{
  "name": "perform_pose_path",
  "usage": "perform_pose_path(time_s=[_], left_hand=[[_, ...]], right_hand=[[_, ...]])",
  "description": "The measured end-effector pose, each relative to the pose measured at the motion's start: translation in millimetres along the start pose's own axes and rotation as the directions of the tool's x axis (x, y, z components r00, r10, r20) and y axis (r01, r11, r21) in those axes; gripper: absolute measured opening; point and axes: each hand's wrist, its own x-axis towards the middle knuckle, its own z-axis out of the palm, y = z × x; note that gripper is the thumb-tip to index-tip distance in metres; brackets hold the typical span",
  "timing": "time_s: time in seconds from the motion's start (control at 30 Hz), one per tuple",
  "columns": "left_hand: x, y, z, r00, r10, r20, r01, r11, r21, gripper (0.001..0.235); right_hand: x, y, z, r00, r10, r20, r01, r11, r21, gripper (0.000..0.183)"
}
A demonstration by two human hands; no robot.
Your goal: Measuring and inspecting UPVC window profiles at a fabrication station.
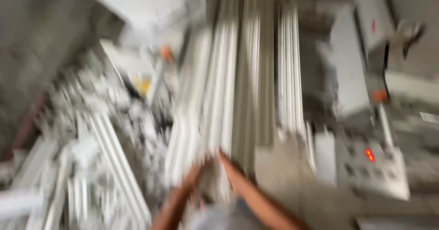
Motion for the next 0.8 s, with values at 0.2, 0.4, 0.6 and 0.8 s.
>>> perform_pose_path(time_s=[0.2, 0.4, 0.6, 0.8], left_hand=[[-26.7, 79.9, -12.9, 0.985, -0.116, -0.129, 0.114, 0.993, -0.02, 0.079], [-6.2, -23.3, -16.0, 0.909, -0.384, -0.159, 0.368, 0.921, -0.126, 0.089], [-23.6, -37.9, -19.6, 0.917, -0.359, -0.172, 0.327, 0.926, -0.189, 0.077], [-26.9, -28.7, -22.6, 0.98, -0.19, 0.056, 0.196, 0.897, -0.396, 0.065]], right_hand=[[-27.5, -11.8, 3.6, 0.993, 0.114, -0.031, -0.109, 0.986, 0.129, 0.094], [-37.5, -8.3, 10.8, 0.793, 0.59, 0.154, -0.589, 0.806, -0.059, 0.101], [-10.9, 64.0, -10.6, 0.77, 0.611, 0.184, -0.605, 0.791, -0.093, 0.107], [16.6, 96.6, -14.7, 0.88, 0.473, -0.046, -0.471, 0.88, 0.059, 0.077]])
